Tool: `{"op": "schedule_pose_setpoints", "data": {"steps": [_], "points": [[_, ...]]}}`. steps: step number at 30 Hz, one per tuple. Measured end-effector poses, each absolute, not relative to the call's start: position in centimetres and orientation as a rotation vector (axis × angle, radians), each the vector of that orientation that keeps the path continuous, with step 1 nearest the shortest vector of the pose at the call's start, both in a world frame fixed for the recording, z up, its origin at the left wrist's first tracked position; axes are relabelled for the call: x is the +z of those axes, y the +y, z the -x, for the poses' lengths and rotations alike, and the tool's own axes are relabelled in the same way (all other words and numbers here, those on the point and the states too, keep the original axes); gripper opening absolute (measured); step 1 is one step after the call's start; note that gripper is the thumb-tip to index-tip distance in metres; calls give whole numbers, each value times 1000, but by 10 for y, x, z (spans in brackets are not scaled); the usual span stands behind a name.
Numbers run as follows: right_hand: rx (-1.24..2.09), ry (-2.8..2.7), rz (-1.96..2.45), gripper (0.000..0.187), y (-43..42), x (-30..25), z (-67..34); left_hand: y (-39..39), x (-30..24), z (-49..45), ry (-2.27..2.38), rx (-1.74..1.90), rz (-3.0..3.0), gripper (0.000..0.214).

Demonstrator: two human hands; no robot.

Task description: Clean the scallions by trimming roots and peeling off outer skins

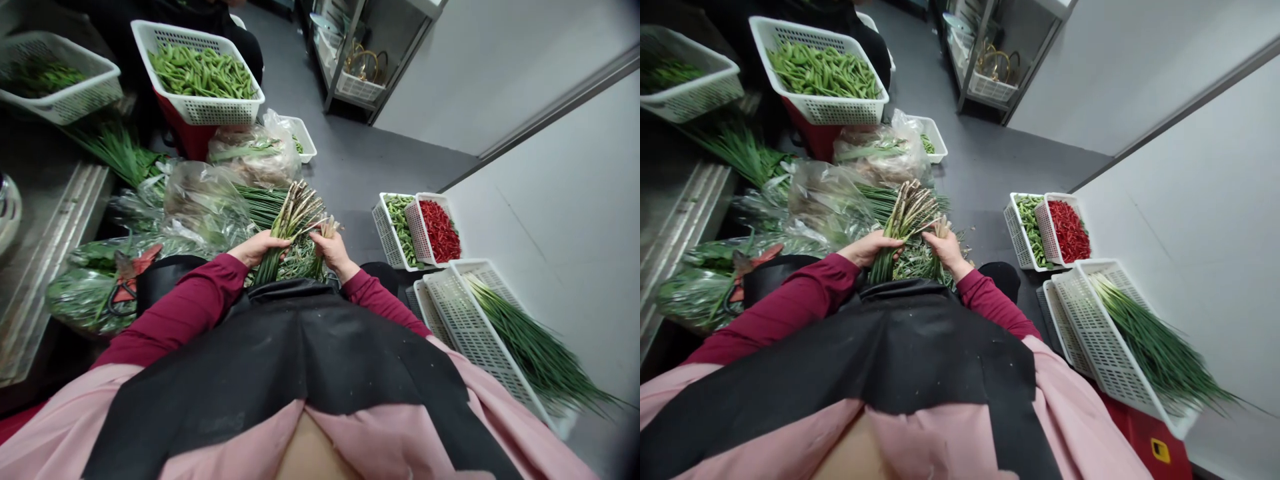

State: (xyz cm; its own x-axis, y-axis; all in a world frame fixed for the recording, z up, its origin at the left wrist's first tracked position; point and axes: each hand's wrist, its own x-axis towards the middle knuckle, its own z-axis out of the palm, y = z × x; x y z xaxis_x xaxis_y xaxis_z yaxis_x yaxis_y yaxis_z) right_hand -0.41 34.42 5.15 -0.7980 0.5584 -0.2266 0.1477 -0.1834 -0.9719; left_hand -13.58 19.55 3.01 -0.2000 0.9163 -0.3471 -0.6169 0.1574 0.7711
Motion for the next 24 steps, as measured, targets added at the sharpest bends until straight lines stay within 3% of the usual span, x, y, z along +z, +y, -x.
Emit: {"op": "schedule_pose_setpoints", "data": {"steps": [3,13,19,24], "points": [[2156,-1776,797,35,336,55,8,200,29,131,1006,1415,-367,25],[1706,-2109,782,25,352,46,1,199,34,133,1079,1473,-353,24],[1939,-1505,962,27,387,51,-3,191,36,142,1081,1548,-382,25],[1821,-1294,1120,25,434,52,-13,184,40,147,1102,1555,-381,26]]}}
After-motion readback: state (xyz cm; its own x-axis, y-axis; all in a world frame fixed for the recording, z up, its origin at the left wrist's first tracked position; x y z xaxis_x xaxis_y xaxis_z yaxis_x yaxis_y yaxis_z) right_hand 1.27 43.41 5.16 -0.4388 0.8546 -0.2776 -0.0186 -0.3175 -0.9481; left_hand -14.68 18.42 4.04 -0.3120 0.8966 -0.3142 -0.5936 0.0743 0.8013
